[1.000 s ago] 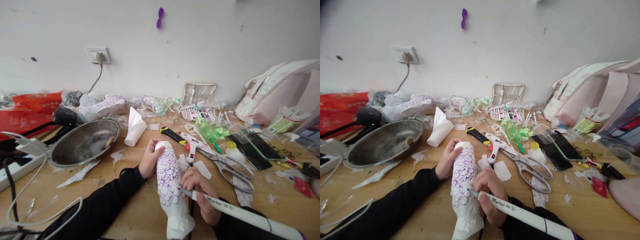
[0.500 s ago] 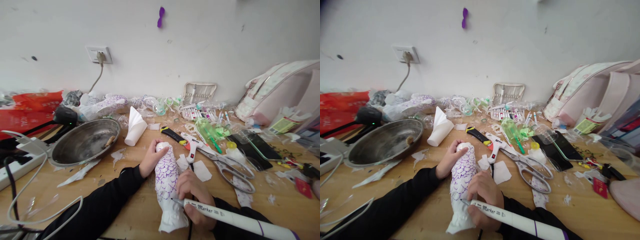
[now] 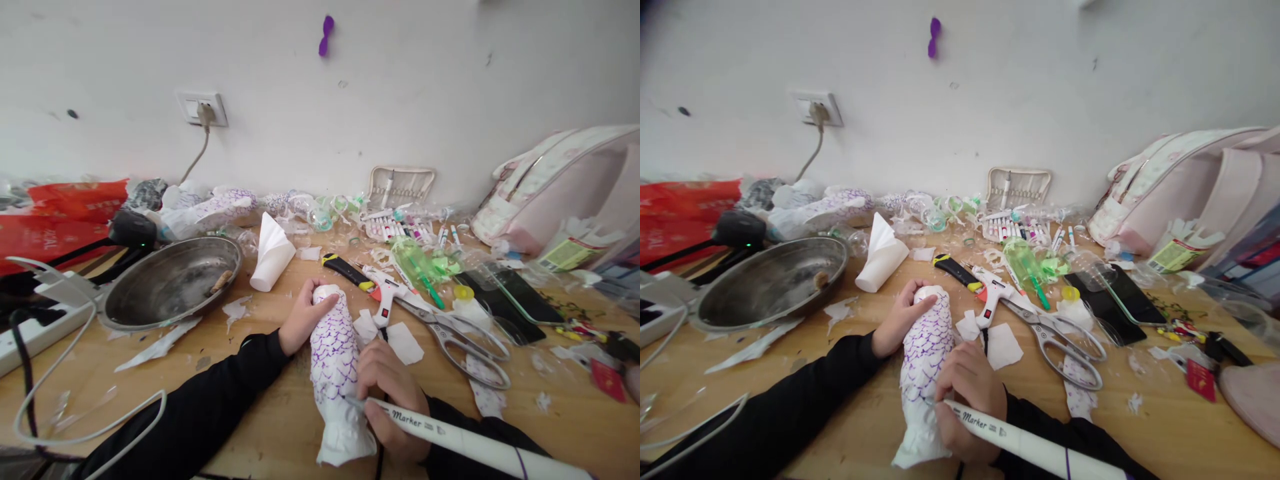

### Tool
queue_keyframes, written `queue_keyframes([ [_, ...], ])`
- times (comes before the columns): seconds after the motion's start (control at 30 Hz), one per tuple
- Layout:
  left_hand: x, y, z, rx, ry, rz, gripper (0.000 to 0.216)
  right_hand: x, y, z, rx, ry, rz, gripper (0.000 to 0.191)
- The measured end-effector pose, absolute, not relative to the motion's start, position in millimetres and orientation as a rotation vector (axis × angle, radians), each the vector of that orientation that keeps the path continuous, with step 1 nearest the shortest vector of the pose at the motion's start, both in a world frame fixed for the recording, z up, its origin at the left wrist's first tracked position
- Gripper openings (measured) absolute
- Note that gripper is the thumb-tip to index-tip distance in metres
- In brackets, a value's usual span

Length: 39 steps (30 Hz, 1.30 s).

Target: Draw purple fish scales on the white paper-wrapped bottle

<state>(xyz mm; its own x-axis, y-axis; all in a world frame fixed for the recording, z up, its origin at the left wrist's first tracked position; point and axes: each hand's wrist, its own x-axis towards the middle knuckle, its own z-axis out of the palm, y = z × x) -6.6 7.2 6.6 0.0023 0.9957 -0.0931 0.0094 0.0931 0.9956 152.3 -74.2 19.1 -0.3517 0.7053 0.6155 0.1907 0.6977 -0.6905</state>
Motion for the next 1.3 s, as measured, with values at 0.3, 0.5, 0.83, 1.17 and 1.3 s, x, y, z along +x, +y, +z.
queue_keyframes([
  [0.3, -6.3, 7.5, 5.7, 1.145, 1.245, 1.127, 0.037, 154.6, -73.7, 20.2, -0.694, -1.889, 0.657, 0.024],
  [0.5, -7.5, 7.6, 4.0, 1.176, 1.263, 1.146, 0.034, 153.2, -71.5, 15.1, -0.715, -1.858, 0.674, 0.031],
  [0.83, -7.3, 8.1, 3.1, 1.19, 1.262, 1.146, 0.034, 155.3, -70.5, 12.7, -0.721, -1.838, 0.707, 0.027],
  [1.17, -7.2, 7.5, 2.4, 1.167, 1.247, 1.144, 0.035, 161.0, -60.2, 9.6, -0.764, -1.799, 0.718, 0.025],
  [1.3, -6.9, 7.5, 1.9, 1.158, 1.245, 1.141, 0.035, 160.5, -60.8, 8.4, -0.747, -1.817, 0.738, 0.027],
])
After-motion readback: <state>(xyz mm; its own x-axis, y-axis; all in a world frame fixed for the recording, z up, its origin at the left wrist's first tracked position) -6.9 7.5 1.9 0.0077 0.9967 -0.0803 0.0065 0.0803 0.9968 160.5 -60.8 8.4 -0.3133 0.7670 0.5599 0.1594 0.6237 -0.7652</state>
